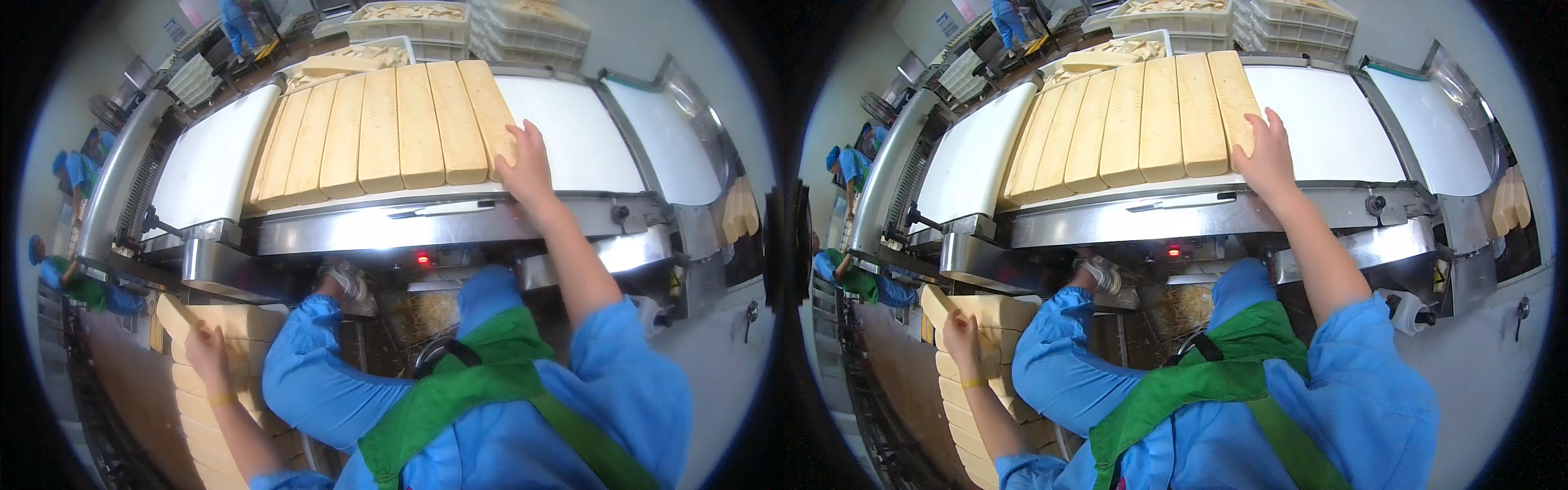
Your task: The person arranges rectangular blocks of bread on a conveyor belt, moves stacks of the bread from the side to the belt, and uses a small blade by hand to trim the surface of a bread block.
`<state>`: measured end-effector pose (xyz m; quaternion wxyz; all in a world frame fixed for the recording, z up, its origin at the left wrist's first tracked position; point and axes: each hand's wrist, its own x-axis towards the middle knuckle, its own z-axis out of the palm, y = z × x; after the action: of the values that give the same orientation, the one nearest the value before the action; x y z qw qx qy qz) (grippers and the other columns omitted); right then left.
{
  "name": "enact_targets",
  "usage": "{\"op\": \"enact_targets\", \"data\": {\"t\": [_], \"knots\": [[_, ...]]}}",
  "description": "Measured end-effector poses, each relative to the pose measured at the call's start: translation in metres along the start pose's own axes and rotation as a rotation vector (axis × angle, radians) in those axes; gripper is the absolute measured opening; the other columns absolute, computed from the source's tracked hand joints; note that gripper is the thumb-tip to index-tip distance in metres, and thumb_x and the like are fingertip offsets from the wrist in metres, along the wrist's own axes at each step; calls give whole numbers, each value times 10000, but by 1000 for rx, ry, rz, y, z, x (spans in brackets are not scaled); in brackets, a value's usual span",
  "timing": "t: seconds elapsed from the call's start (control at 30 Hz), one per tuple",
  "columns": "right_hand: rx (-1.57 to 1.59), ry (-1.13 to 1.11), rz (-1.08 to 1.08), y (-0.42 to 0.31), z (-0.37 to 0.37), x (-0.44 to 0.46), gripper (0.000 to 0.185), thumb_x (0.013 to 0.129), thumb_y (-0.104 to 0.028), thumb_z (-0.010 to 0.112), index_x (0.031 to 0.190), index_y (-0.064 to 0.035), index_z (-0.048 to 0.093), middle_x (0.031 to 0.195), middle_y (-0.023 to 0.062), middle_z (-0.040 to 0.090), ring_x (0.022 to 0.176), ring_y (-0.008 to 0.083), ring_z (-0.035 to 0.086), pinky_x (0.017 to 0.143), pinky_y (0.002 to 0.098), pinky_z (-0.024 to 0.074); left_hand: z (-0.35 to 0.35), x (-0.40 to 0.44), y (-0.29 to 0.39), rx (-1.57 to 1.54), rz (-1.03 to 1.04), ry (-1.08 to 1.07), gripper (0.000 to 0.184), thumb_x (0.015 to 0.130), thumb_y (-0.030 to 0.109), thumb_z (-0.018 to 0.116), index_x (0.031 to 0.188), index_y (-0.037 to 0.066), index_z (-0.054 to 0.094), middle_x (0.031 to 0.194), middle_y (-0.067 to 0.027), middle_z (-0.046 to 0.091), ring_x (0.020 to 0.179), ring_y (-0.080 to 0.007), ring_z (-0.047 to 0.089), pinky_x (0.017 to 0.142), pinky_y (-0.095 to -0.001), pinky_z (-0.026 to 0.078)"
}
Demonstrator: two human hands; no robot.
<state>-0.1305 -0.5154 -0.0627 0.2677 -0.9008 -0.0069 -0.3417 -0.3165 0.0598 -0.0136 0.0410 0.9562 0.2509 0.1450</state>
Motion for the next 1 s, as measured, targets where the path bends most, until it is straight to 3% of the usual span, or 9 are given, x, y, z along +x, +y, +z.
{"op": "enact_targets", "data": {"t": [0.1, 0.23, 0.33, 0.47, 0.63, 0.77, 0.83, 0.9, 1.0], "knots": [[127, -32, -184, -31, -15, -25, 377, 752, -144, 634, 1107, -28, 586, 1298, 205, 437, 1196, 367, 449, 1019, 429, 371, 16, -19, -62, 178, -155, 207, 622, 761, 124, 674, 1308, -10, 411, 1180, -226, 509, 1020, -332, 551, 860, -382, 463], [335, -146, -321, -69, -18, -50, 272, 751, -118, 636, 1008, -30, 627, 1246, 188, 492, 1171, 340, 472, 1002, 415, 384, -9, -28, -97, -943, -528, -83, 734, 744, 74, 659, 1380, 3, 300, 1276, -164, 400, 1118, -245, 461, 934, -356, 413], [493, -257, -392, -98, -15, -68, 256, 751, -128, 636, 988, -32, 632, 1191, 176, 535, 1134, 338, 500, 976, 410, 405, -39, -57, -64, -1447, -402, -82, 621, 865, 207, 524, 1411, 34, 285, 1326, -141, 426, 1176, -277, 465, 967, -397, 406], [815, -720, -398, -145, -10, -94, 274, 759, -151, 648, 1002, -27, 622, 1167, 189, 544, 1084, 354, 526, 940, 404, 432, -38, -99, 27, -1412, -114, 216, 719, 843, 291, 595, 1428, 73, 239, 1263, -152, 473, 1043, -290, 566, 869, -423, 502], [1387, -1014, -297, -211, -20, -121, 985, 733, -365, 783, 1427, -2, 184, 1338, 201, 392, 1225, 310, 442, 1040, 416, 355, -13, -113, 120, -1560, 282, 51, 1066, 729, 382, 762, 1481, 76, 71, 1424, -158, 300, 1250, -298, 408, 1016, -428, 392], [1587, -780, 71, -205, -42, -122, 950, 737, -221, 795, 1443, -44, 185, 1370, 125, 363, 1249, 226, 411, 1036, 380, 358, -25, -109, 205, -1591, 709, -172, 1110, 741, 398, 771, 1490, 156, -11, 1465, -224, 228, 1317, -332, 328, 1038, -449, 332], [1514, -593, 132, -177, -54, -102, 928, 740, -196, 788, 1442, -52, 199, 1317, 108, 428, 1202, 223, 470, 979, 379, 423, -30, -94, 206, -1417, 890, -146, 856, 788, 372, 732, 1432, 87, 247, 1434, -221, 299, 1292, -333, 376, 1019, -421, 360], [1193, -276, 174, -130, -45, -74, 887, 746, -217, 767, 1440, -57, 239, 1229, 109, 493, 1091, 226, 545, 910, 369, 482, -34, -88, 198, -1361, 851, -140, 552, 819, 288, 700, 1252, 11, 500, 1346, -200, 420, 1205, -302, 473, 983, -381, 405], [696, -56, 235, -57, -64, -16, 760, 762, -212, 740, 1393, -33, 356, 1169, 138, 516, 1066, 221, 548, 861, 348, 511, -14, -81, 165, -1278, 708, -183, 393, 827, 178, 669, 1159, -2, 560, 1264, -180, 487, 1139, -273, 515, 964, -358, 424]]}}
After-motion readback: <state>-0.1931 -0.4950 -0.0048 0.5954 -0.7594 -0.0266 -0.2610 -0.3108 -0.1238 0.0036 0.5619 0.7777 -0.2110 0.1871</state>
